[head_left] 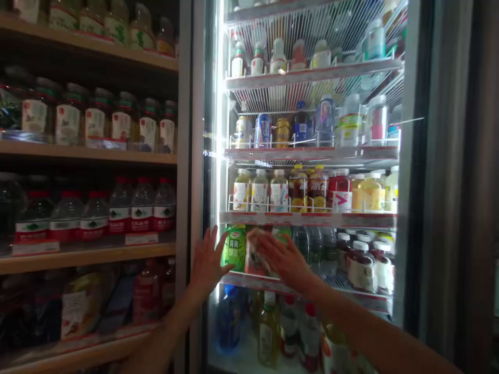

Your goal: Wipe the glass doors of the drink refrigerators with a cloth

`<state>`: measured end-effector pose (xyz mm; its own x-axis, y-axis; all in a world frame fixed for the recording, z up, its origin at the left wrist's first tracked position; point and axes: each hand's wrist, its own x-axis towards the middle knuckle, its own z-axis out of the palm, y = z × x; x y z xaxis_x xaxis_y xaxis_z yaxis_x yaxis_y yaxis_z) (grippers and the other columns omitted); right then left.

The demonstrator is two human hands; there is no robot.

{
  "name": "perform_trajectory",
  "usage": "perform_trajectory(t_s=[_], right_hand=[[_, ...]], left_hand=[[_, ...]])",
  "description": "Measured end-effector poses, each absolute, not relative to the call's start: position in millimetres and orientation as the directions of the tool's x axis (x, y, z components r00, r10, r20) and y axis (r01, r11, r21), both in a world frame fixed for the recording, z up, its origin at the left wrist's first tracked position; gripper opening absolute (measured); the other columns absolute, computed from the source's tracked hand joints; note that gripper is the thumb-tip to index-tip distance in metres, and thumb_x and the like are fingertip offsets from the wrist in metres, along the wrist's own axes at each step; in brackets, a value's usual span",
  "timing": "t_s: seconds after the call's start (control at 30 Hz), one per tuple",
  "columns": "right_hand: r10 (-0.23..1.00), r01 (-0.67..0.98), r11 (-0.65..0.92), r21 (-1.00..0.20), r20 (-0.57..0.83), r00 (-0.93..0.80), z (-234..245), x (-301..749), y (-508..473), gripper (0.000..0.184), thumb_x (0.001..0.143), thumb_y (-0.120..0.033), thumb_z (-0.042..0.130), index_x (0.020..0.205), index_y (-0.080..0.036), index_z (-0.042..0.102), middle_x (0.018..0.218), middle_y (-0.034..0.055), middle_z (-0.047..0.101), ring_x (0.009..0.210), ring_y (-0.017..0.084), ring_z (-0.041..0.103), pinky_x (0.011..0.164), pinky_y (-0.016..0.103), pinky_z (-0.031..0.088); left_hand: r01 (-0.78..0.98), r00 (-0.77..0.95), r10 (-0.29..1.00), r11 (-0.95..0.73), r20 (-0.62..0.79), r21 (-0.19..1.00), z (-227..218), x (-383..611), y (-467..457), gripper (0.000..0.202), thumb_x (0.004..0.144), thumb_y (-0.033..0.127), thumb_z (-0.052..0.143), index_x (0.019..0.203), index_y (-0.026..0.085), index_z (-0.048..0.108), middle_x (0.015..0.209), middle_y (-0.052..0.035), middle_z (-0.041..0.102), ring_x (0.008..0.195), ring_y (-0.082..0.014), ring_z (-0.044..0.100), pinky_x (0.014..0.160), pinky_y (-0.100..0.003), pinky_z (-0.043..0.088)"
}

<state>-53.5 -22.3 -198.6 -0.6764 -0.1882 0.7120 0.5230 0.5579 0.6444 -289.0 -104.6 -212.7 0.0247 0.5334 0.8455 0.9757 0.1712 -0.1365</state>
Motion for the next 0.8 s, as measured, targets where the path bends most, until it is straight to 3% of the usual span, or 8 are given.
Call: perform_trajectory(t_s=[0.13,0.27,0.37,0.53,0.8], right_hand=[[-0.119,0.607,0.584,0.539,0.797,-0.592,-178.3,-76.0,-18.5,0.052,0.085,-0.015,0.044,0.136,-0.017,0.038,0.145,0.0048,0.038,0.141,0.019,0.009,0.115,0.049,-0.002],[-0.171,0.426,0.606,0.672,0.633,-0.755,-210.3,-93.1,-28.3,0.056,0.084,-0.015,0.041,0.14,-0.018,0.033,0.148,0.0013,0.031,0.141,0.018,0.009,0.116,0.045,0.004],[-0.209,0.355,0.61,0.708,0.577,-0.789,-204.0,-112.7,-31.8,0.056,0.085,-0.016,0.039,0.14,-0.019,0.031,0.149,0.0004,0.03,0.141,0.018,0.011,0.116,0.044,0.009],[-0.071,0.507,0.664,0.55,0.722,-0.689,-156.4,-157.4,-34.1,0.061,0.083,-0.01,0.035,0.143,-0.019,0.025,0.148,0.0021,0.032,0.139,0.02,0.018,0.114,0.05,0.009],[-0.244,0.261,0.646,0.717,0.518,-0.82,-241.8,-170.2,-46.4,0.058,0.081,-0.012,0.04,0.139,-0.018,0.034,0.149,-0.0002,0.031,0.139,0.015,0.016,0.113,0.038,0.022]], left_hand=[[0.972,-0.009,0.533,0.202,0.846,-0.117,-210.0,-305.8,-110.4,0.079,0.069,0.036,0.069,0.138,0.021,0.033,0.15,-0.0153,0.023,0.138,-0.0339,0.019,0.106,-0.056,0.027],[0.971,-0.043,0.559,0.218,0.828,-0.097,-213.5,-320.4,-119.2,0.077,0.07,0.034,0.069,0.138,0.019,0.034,0.149,-0.0159,0.025,0.138,-0.0338,0.021,0.105,-0.055,0.028],[0.966,-0.098,0.576,0.251,0.812,-0.062,-212.3,-333.3,-126.6,0.077,0.07,0.033,0.068,0.138,0.018,0.034,0.149,-0.0152,0.025,0.137,-0.0343,0.022,0.105,-0.054,0.029],[0.961,-0.132,0.559,0.276,0.819,-0.034,-202.1,-351.5,-132.6,0.083,0.071,0.036,0.067,0.141,0.02,0.027,0.151,-0.0147,0.021,0.138,-0.0331,0.019,0.107,-0.053,0.027],[0.973,-0.062,0.581,0.215,0.811,-0.079,-203.6,-369.0,-144.3,0.083,0.069,0.044,0.067,0.139,0.02,0.031,0.15,-0.0154,0.024,0.137,-0.0338,0.022,0.106,-0.051,0.029]])
